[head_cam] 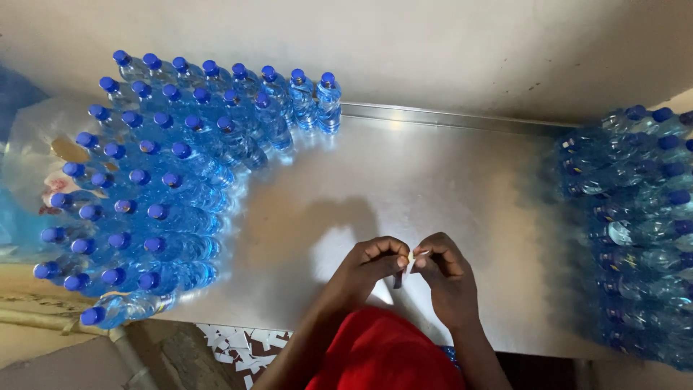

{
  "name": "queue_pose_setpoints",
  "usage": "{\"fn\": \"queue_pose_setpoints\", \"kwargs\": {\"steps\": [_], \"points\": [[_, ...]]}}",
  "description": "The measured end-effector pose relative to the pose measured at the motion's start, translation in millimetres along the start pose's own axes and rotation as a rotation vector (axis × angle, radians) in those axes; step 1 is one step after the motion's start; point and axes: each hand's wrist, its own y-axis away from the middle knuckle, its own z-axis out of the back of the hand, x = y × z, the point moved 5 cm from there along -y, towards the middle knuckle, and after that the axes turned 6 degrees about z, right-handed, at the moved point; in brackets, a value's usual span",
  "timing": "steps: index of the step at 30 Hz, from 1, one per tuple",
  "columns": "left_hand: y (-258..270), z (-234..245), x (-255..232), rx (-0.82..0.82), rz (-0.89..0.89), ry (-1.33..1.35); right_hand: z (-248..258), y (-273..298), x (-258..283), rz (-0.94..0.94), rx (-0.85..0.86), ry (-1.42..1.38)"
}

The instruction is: Manually applying adhesive labels to plastic water bottles and organizing them on a stainless steel workbench.

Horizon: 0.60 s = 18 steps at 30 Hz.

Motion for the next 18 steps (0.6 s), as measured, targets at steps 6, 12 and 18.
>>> {"fn": "queue_pose_setpoints", "kwargs": {"steps": [6, 12, 18], "points": [[1.7, 10.8, 7.0, -0.276, 0.03, -0.076, -19.7, 5.6, 6.5, -0.078, 0.054, -0.028], [18.0, 62.2, -1.8, -0.663, -0.196, -0.306, -34.6, -1.0, -14.7, -0.19, -0.213, -0.15], [76.7, 148.0, -26.6, -0.928, -0.671, -0.167, -95.2, 7.2, -154.9, -0.347, -0.109, -0.187]]}}
